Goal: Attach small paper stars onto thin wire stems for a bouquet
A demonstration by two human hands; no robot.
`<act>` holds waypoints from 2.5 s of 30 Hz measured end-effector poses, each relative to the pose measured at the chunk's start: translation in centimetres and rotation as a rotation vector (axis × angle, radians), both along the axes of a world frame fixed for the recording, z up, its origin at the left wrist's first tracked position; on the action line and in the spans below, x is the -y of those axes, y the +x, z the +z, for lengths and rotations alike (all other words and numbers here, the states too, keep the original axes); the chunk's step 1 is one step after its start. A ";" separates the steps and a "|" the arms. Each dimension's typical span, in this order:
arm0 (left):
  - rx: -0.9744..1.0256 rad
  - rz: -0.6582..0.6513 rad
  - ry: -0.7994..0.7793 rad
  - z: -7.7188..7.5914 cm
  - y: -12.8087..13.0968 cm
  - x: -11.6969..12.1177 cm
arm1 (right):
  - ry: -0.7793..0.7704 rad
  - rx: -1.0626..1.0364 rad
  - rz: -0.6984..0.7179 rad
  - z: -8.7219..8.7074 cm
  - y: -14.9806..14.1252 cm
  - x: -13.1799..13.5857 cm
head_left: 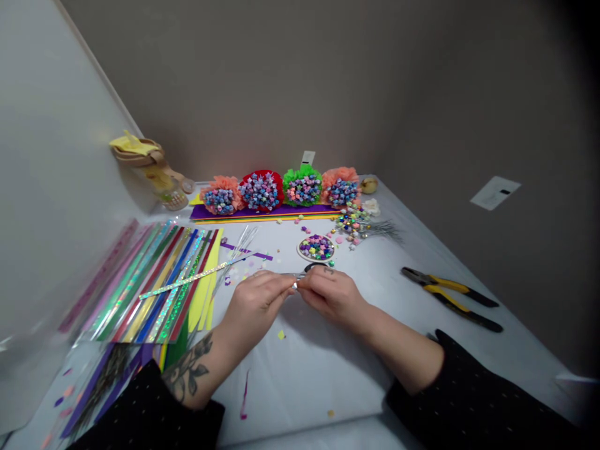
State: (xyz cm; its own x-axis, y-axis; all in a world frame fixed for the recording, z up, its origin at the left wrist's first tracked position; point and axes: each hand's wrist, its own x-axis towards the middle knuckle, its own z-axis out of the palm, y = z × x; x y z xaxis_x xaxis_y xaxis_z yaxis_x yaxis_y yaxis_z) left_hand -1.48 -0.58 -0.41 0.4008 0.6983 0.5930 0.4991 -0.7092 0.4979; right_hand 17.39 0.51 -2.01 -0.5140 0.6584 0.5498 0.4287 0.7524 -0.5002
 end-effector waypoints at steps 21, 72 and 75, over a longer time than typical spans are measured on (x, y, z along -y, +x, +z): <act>0.030 0.019 0.006 0.0 -0.1 -0.3 | -1.158 -0.515 0.009 0.8 -1.1 -0.2; 0.120 0.101 -0.072 -0.3 1.1 0.5 | -0.052 -0.122 -0.127 0.4 -1.1 0.5; 0.121 0.094 -0.071 -0.5 1.1 0.5 | -0.069 -0.107 -0.176 0.5 -1.3 0.7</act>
